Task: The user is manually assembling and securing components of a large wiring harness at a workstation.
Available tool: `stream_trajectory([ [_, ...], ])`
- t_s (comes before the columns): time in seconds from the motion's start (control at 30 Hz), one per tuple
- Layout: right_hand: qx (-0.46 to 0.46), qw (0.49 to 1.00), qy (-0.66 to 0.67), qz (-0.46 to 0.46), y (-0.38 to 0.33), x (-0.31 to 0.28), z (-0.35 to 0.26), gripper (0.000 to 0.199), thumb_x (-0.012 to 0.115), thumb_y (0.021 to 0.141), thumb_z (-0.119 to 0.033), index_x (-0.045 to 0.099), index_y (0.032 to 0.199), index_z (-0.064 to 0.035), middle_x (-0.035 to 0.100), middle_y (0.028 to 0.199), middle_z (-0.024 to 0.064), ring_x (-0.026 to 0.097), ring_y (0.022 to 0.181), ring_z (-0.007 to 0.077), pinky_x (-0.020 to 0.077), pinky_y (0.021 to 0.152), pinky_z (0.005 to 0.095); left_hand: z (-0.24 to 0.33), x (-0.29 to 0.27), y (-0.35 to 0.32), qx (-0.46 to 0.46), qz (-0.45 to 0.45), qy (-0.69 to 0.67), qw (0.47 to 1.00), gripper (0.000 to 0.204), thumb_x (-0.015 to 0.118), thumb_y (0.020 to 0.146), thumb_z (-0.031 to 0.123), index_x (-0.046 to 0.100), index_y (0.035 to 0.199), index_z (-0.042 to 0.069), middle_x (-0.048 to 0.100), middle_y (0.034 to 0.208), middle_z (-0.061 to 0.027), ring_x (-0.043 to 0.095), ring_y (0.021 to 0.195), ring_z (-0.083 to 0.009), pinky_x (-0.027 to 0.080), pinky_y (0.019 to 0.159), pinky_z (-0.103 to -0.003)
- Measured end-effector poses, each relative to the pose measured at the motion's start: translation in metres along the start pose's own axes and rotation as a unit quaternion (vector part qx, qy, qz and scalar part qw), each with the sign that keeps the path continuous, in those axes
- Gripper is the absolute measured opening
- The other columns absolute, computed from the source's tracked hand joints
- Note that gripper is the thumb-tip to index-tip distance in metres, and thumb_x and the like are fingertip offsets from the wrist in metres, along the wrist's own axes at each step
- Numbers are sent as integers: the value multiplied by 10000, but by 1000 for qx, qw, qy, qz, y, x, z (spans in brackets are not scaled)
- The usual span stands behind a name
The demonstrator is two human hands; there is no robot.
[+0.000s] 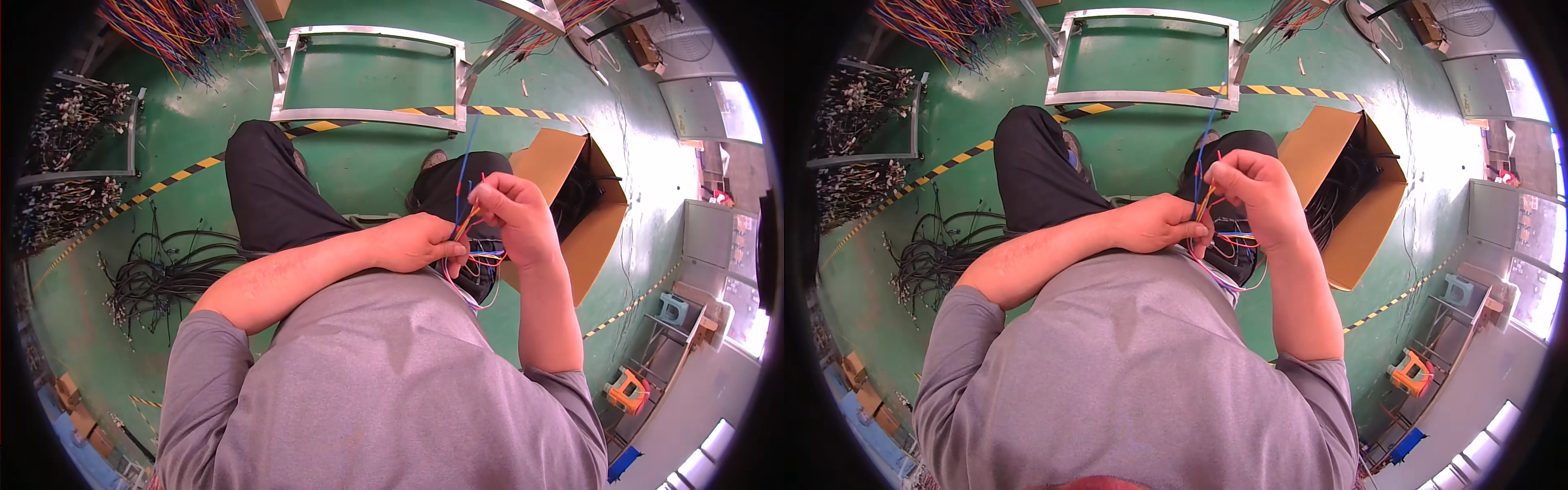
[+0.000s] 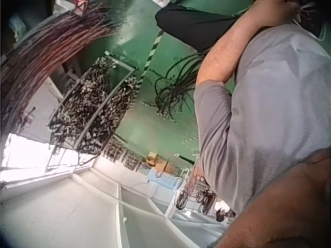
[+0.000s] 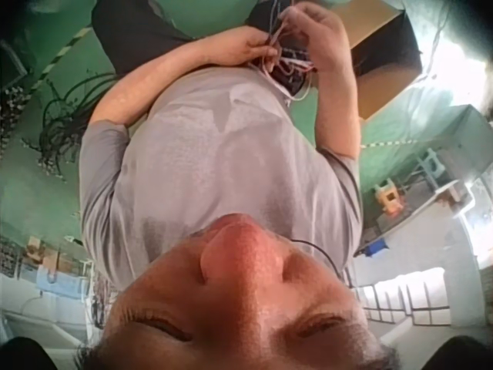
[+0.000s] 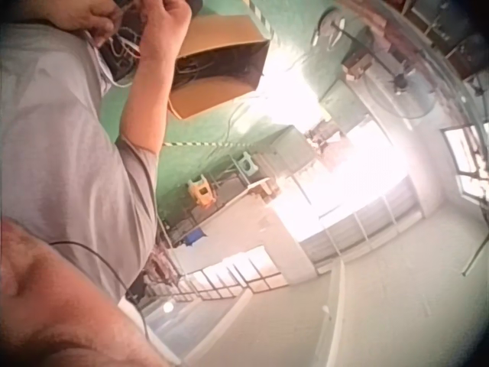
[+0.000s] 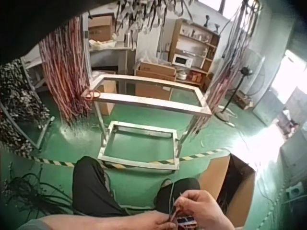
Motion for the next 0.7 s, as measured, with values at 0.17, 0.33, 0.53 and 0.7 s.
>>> stream_trajectory([
  [0.17,-52,997,-33,37,-15,-8,8,123,678,959,-66,741,1030,13,690,921,36,601,771,95,495,758,241,3,-2,-3,-25,-1,-26,999,247,510,1124,263,670,1082,80,753,960,9,570,704,-96,496,686,-297],
  [0.33,-71,994,-72,31,-18,1,29,54,734,913,24,741,965,36,702,968,60,674,866,139,540,837,303,4,-2,-3,-48,-11,-17,999,255,492,1130,268,671,1085,91,757,972,26,533,678,-75,479,666,-280],
  [0.53,-80,992,-25,94,-19,2,25,50,746,934,-15,744,958,29,691,920,33,658,807,107,526,780,269,5,-2,-2,-69,7,-43,997,262,527,1111,254,674,1065,41,775,982,-33,685,919,-171,522,862,-347],
  [0.7,-27,998,-3,49,-19,13,28,85,729,953,-24,751,996,46,692,851,31,654,698,104,541,634,250,4,-1,-3,-53,-1,-39,998,289,513,1120,261,686,1094,30,779,999,-44,710,992,-181,531,919,-357],
])
Point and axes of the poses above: each hand's wrist, its own y-axis towards the middle knuckle, its own x-axis out of the palm, z = x × y, the point moved 7 cm from there along y, towards the middle knuckle
